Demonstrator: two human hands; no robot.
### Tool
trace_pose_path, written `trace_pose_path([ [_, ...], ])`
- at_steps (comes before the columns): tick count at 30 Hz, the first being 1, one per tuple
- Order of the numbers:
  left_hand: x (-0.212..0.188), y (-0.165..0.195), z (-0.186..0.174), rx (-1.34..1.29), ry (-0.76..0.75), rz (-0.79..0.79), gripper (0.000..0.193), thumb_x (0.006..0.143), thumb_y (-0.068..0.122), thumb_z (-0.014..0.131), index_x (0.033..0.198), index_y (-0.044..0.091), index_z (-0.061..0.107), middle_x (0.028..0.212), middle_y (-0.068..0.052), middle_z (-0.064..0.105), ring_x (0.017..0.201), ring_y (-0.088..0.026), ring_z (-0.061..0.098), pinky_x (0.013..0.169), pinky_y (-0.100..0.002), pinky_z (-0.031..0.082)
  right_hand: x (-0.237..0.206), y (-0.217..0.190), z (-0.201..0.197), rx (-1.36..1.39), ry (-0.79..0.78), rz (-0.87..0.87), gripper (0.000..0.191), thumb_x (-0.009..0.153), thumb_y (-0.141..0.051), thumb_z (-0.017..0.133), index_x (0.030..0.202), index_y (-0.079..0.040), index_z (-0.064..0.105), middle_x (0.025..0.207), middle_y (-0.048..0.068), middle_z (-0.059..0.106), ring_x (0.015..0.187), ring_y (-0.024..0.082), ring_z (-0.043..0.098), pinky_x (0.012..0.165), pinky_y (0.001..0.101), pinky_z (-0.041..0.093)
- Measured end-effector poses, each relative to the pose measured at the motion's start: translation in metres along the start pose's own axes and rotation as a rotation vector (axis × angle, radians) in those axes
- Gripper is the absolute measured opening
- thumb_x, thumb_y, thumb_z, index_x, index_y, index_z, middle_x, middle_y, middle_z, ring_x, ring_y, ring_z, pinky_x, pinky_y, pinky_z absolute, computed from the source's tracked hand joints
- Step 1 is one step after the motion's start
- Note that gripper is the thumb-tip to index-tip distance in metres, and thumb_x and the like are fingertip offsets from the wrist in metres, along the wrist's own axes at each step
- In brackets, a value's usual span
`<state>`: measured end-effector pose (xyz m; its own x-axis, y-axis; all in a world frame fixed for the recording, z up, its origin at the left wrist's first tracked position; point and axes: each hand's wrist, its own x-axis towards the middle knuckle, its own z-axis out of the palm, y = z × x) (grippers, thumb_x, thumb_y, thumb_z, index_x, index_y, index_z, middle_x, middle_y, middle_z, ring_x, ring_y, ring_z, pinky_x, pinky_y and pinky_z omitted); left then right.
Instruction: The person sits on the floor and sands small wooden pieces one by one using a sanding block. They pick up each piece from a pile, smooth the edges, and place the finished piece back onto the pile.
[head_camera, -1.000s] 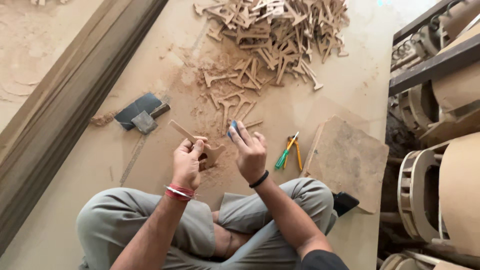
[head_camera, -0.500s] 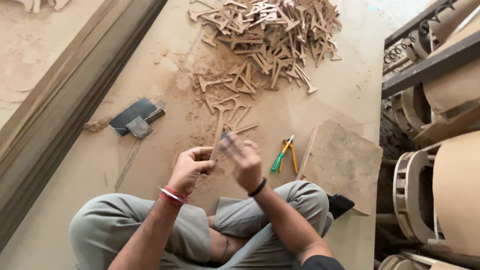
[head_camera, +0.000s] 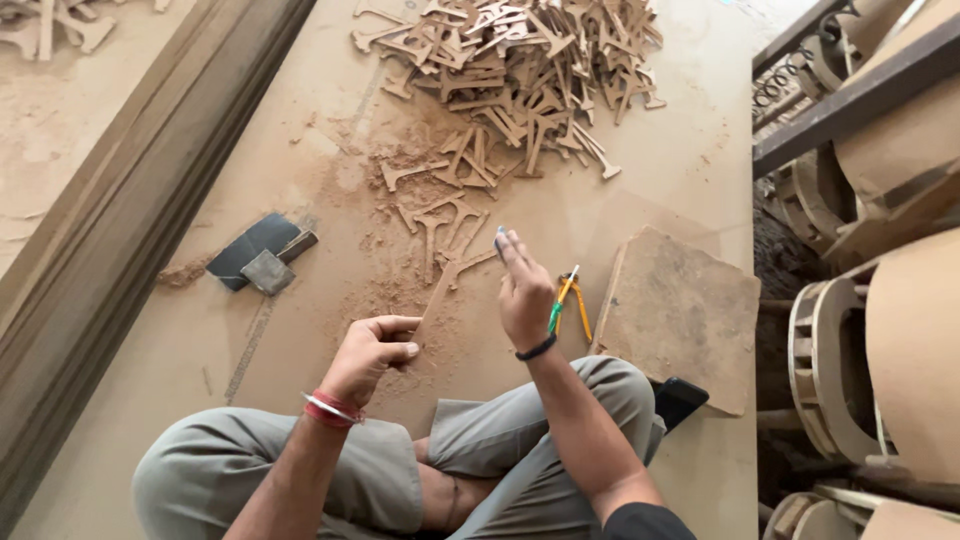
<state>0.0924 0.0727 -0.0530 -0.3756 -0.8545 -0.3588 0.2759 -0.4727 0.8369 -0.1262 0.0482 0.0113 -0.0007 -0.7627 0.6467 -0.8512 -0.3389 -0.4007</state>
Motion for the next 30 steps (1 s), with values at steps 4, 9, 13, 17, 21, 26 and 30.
trace_pose_path([
  [4, 0.001, -0.001, 0.000, 0.038, -0.006, -0.009, 0.038, 0.077, -0.004, 0.072, 0.115, -0.005, 0.075, 0.084, -0.005, 0.072, 0.066, -0.011, 0.061, 0.060, -0.026, 0.051, -0.020, -0.016, 0.005, -0.037, -0.234, -0.259, 0.048, 0.083, 0.004, 0.060, 0.126, -0.012, 0.073, 0.133, 0.014, 0.070, 0.094, 0.030, 0.068, 0.091, 0.0439, 0.054],
  [9, -0.002, -0.010, -0.002, 0.021, 0.008, -0.198, 0.041, 0.075, -0.006, 0.065, 0.116, -0.005, 0.075, 0.083, -0.008, 0.074, 0.064, -0.014, 0.070, 0.058, -0.026, 0.055, -0.009, 0.007, 0.013, 0.020, -0.452, 0.001, 0.050, 0.080, 0.001, 0.051, 0.124, -0.011, 0.073, 0.129, 0.013, 0.070, 0.114, 0.030, 0.068, 0.093, 0.0413, 0.055],
  [13, 0.007, 0.014, -0.014, 0.347, 0.072, -0.335, 0.036, 0.077, -0.005, 0.067, 0.108, 0.002, 0.082, 0.080, -0.007, 0.074, 0.059, -0.015, 0.064, 0.051, -0.029, 0.049, -0.001, 0.028, 0.010, -0.054, -0.484, 0.296, 0.036, 0.094, -0.013, 0.053, 0.124, -0.018, 0.073, 0.125, 0.009, 0.071, 0.111, 0.032, 0.068, 0.093, 0.0428, 0.054],
  [17, 0.023, 0.125, -0.064, 0.264, 0.488, 0.105, 0.024, 0.083, 0.003, 0.069, 0.107, 0.005, 0.069, 0.081, -0.002, 0.072, 0.063, -0.014, 0.065, 0.053, -0.032, 0.054, -0.005, 0.032, 0.012, 0.030, -0.514, 0.295, 0.040, 0.091, -0.009, 0.053, 0.124, -0.022, 0.073, 0.125, 0.008, 0.071, 0.111, 0.032, 0.068, 0.092, 0.0421, 0.055],
  [21, 0.018, 0.230, -0.114, 0.047, 0.808, 0.416, 0.052, 0.091, 0.023, 0.074, 0.134, 0.012, 0.048, 0.096, 0.007, 0.067, 0.068, -0.006, 0.058, 0.062, -0.033, 0.056, -0.003, 0.037, 0.016, 0.090, -0.475, 0.259, 0.038, 0.091, -0.007, 0.057, 0.123, -0.019, 0.073, 0.125, 0.010, 0.071, 0.112, 0.033, 0.067, 0.091, 0.0415, 0.054],
  [26, 0.051, 0.215, -0.099, 0.372, 0.854, 0.428, 0.039, 0.094, 0.021, 0.079, 0.125, 0.001, 0.068, 0.096, 0.003, 0.067, 0.074, -0.009, 0.058, 0.065, -0.036, 0.048, 0.005, 0.066, 0.014, 0.139, -0.312, 0.268, 0.041, 0.090, -0.001, 0.057, 0.126, -0.013, 0.072, 0.125, 0.016, 0.070, 0.115, 0.033, 0.068, 0.098, 0.0395, 0.054],
  [30, 0.099, 0.153, -0.055, 0.837, 0.615, 0.316, 0.020, 0.085, 0.020, 0.079, 0.098, 0.005, 0.079, 0.092, -0.009, 0.077, 0.082, -0.017, 0.071, 0.076, -0.035, 0.055, 0.006, 0.088, 0.013, 0.130, -0.272, 0.315, 0.042, 0.088, 0.002, 0.056, 0.125, -0.011, 0.072, 0.124, 0.017, 0.070, 0.114, 0.033, 0.069, 0.098, 0.0384, 0.054],
])
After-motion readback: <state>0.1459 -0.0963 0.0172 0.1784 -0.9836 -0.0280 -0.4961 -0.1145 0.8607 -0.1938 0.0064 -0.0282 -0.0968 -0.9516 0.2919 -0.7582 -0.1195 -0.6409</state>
